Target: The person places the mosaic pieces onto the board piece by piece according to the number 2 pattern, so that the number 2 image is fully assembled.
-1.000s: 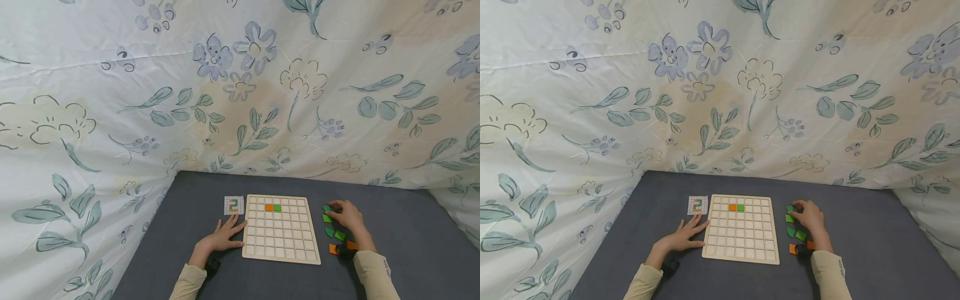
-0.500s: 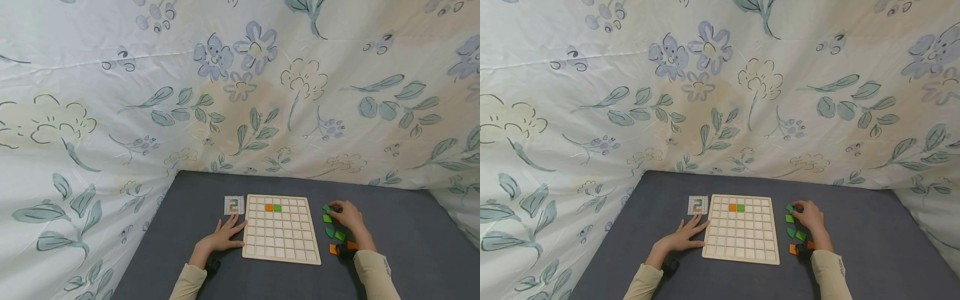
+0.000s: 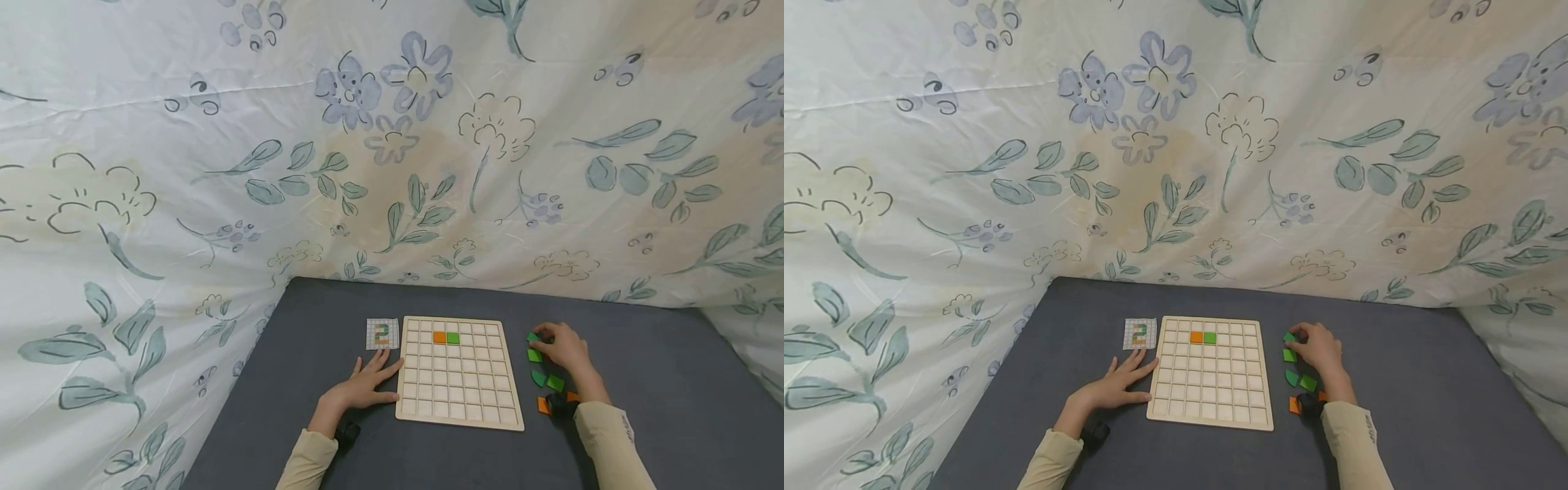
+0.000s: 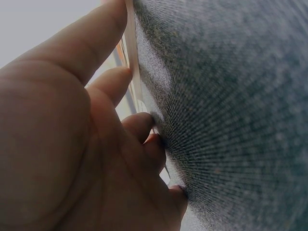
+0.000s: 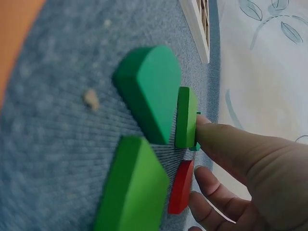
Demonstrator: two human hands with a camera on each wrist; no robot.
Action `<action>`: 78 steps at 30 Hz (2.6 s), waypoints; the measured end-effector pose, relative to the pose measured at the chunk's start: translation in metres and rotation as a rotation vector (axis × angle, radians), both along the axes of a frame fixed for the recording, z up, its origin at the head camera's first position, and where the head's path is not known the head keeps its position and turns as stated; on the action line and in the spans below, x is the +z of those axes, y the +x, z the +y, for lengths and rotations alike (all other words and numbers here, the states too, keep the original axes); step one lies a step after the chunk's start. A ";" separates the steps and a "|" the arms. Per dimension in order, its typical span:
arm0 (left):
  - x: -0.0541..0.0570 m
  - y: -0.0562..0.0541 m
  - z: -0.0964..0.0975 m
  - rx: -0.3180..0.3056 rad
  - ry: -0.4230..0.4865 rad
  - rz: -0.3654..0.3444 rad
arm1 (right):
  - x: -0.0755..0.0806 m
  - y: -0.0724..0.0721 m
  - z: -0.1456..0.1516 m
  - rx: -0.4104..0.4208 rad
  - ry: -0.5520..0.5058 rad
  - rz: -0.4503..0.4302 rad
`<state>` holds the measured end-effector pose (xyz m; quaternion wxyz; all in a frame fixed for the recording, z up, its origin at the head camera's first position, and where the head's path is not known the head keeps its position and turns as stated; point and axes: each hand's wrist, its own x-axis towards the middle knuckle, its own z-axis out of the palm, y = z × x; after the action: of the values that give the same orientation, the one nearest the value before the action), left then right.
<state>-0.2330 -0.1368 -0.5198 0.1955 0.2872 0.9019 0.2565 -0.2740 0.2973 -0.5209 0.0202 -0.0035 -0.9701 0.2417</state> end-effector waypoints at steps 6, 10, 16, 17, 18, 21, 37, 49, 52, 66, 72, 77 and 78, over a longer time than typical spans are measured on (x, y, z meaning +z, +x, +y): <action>-0.001 -0.001 0.000 0.004 0.004 -0.003 | -0.001 -0.001 0.001 -0.023 0.001 -0.003; -0.001 0.000 0.000 0.002 0.006 -0.001 | -0.002 0.000 0.000 -0.033 -0.002 0.004; 0.000 -0.001 0.000 0.002 -0.002 0.000 | 0.001 0.000 -0.004 -0.031 -0.015 0.019; 0.000 -0.001 0.000 0.002 -0.003 0.000 | 0.002 0.000 -0.005 -0.026 -0.018 0.021; 0.000 -0.001 0.001 0.003 -0.003 0.000 | 0.002 -0.001 -0.006 -0.020 -0.020 0.025; 0.001 -0.001 0.001 0.003 -0.005 -0.002 | 0.006 -0.001 -0.010 -0.005 -0.031 0.029; 0.000 0.000 0.000 -0.002 -0.002 0.002 | 0.013 -0.007 -0.046 0.039 -0.061 0.077; -0.003 0.000 0.001 0.010 -0.008 0.015 | 0.015 -0.010 -0.068 0.107 -0.092 0.090; -0.004 0.000 0.000 0.009 -0.006 0.017 | 0.013 -0.010 -0.072 0.108 -0.094 0.092; -0.003 0.000 0.000 -0.001 -0.001 0.002 | 0.009 -0.013 -0.086 0.144 -0.111 0.082; -0.001 0.000 0.001 0.001 -0.001 0.005 | 0.007 -0.016 -0.091 0.153 -0.108 0.078; 0.000 0.001 0.001 0.004 -0.006 0.003 | 0.004 -0.018 -0.094 0.168 -0.123 0.056; 0.000 0.001 0.001 0.004 -0.006 0.003 | 0.003 -0.019 -0.094 0.167 -0.126 0.050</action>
<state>-0.2323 -0.1361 -0.5197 0.1944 0.2853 0.9036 0.2536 -0.2928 0.2028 -0.5176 0.0241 0.0821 -0.9491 0.3031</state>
